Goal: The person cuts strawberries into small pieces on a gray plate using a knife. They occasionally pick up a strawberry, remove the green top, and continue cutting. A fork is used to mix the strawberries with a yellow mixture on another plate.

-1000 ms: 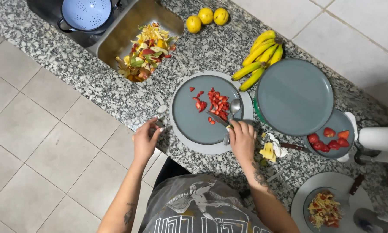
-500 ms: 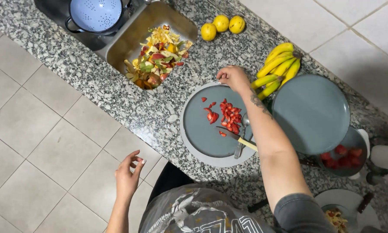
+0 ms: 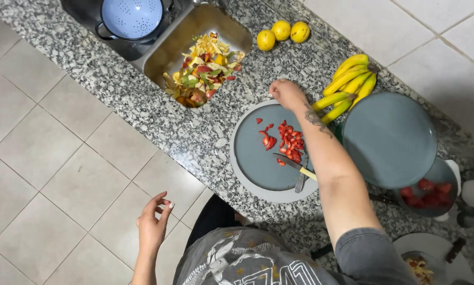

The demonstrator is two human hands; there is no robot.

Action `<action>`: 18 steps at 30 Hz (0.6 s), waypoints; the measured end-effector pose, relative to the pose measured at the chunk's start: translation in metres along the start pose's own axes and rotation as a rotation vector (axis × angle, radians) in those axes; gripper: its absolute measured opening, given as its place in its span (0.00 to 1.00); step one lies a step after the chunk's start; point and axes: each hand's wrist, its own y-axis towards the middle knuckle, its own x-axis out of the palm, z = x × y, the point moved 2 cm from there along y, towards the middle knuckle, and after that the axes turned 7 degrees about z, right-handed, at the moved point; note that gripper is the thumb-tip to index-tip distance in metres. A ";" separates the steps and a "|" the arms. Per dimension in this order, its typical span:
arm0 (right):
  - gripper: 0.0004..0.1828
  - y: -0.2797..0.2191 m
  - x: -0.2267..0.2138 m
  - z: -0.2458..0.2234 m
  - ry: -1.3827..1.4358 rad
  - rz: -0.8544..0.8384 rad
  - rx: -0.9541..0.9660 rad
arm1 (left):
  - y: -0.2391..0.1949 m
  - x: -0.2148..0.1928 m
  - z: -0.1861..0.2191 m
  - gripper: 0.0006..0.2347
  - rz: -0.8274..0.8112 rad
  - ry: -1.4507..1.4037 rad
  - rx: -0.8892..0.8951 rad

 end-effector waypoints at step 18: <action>0.16 -0.289 0.210 -0.344 -0.224 0.546 -1.330 | -0.182 -0.040 -0.186 0.12 0.370 -0.096 -0.515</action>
